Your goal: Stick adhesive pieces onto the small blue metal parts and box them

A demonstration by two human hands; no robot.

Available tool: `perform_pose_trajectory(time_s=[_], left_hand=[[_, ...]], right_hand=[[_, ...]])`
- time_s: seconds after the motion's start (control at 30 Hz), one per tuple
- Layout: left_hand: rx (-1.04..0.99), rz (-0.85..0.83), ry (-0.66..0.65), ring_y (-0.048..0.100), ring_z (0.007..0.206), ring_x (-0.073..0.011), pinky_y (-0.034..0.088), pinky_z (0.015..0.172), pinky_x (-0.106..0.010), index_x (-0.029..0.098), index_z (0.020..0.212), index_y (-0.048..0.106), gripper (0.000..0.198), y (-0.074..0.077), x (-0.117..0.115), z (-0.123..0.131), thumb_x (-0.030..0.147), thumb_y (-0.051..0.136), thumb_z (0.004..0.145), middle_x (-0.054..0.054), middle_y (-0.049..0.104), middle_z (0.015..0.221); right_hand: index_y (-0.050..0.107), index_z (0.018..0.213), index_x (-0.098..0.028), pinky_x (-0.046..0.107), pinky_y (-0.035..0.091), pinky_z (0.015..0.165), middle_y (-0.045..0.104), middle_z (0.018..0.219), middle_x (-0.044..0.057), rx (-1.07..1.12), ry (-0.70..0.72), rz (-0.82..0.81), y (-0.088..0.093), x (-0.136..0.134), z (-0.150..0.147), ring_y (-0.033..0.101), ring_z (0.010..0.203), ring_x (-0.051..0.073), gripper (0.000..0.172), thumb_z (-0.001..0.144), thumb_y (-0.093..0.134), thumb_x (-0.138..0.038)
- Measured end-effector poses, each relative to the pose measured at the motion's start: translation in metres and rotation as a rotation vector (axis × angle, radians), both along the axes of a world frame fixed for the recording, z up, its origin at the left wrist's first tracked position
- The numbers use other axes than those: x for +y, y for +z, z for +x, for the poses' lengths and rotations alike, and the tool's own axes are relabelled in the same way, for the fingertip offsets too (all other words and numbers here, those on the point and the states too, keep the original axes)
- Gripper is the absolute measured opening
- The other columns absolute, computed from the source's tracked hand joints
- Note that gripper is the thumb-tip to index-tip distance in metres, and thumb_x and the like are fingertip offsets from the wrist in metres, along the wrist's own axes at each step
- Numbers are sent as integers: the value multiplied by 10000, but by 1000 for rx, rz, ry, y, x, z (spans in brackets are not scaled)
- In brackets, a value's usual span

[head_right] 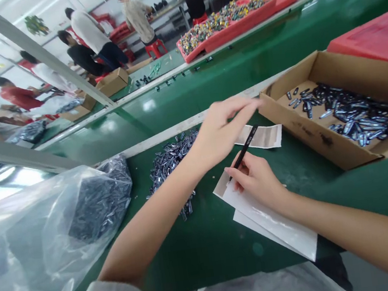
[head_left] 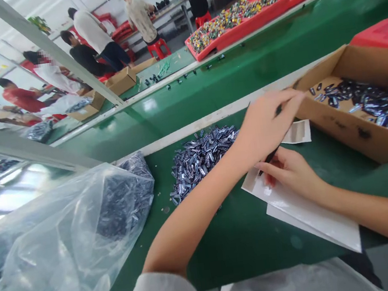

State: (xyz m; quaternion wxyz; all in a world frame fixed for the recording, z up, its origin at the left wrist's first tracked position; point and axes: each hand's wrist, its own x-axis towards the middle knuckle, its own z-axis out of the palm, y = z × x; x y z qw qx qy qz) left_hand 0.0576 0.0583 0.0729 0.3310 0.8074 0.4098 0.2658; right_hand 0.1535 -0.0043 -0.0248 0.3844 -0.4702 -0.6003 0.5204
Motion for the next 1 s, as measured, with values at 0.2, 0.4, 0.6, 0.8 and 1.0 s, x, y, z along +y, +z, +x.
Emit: perform_pose_trajectory(time_s=[0.2,0.4,0.6,0.8,1.0], left_hand=[[185,130,100,624,838,-147,509,775,-272,111,903,671,157,-50,-71,-77,104,532,830,-64,681,891],[287,182,69,594,902,-161,501,838,-301,123,896,678,168,-78,-101,-87,88,520,849,-57,659,954],[300,190,68,588,912,-162,495,839,-295,120,899,683,188,-80,-103,-87,65,512,845,-58,655,972],[304,162,89,595,868,-151,488,811,-277,133,872,684,171,-74,-96,-96,84,523,846,-48,663,933],[546,153,217,545,941,-199,433,868,-374,144,966,670,187,-58,-70,-122,132,510,872,-66,643,993]], right_hand=[[512,762,-209,269,442,474,589,495,-45,-77,10,-7,-1,1,-1,575,435,144,159,846,592,-318],[516,748,-213,278,432,494,591,507,-44,-209,7,10,0,0,-3,576,452,143,156,852,586,-306],[528,731,-208,277,418,490,586,511,-42,-224,19,15,1,1,-5,564,457,138,162,846,593,-302],[511,698,-206,258,393,443,543,481,-58,-114,-19,-42,4,0,-4,524,410,118,196,830,612,-310],[508,699,-206,250,396,436,536,499,-60,-70,-24,-80,3,0,-4,510,412,106,195,820,625,-306]])
